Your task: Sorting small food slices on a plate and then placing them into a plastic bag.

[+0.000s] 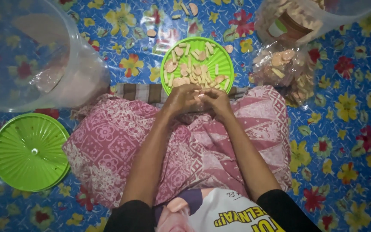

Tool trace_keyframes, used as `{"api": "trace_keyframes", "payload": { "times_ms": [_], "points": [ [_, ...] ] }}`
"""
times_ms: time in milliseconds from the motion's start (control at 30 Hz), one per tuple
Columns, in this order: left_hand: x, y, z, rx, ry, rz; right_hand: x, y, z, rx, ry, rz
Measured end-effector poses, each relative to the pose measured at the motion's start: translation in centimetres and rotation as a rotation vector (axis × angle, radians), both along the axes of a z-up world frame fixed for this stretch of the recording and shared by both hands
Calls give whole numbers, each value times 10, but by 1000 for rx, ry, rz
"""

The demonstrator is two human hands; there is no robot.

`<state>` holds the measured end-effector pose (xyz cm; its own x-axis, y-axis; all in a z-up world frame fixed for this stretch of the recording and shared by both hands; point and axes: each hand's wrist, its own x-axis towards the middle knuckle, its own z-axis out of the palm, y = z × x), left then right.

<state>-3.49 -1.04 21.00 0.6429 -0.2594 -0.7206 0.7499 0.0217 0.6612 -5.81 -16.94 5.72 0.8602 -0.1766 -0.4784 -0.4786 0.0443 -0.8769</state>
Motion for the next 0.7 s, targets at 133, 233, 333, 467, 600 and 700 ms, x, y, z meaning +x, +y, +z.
{"api": "trace_keyframes", "payload": {
  "times_ms": [133,233,333,467,600,700],
  "points": [
    [13,12,-125,254,-962,-329,1,0,3,52,26,-45],
    [20,12,-138,273,-972,-342,5,2,10,10,-14,-17],
    [25,11,-138,294,-967,-322,14,-3,28,-107,-36,-78],
    [30,15,-140,104,-563,-37,31,-36,-7,-760,-402,65],
    [33,18,-162,381,-999,-214,40,-51,-40,-1005,-570,295],
    [30,17,-153,379,-981,-193,41,-58,-54,-976,-507,291]
  ]
}}
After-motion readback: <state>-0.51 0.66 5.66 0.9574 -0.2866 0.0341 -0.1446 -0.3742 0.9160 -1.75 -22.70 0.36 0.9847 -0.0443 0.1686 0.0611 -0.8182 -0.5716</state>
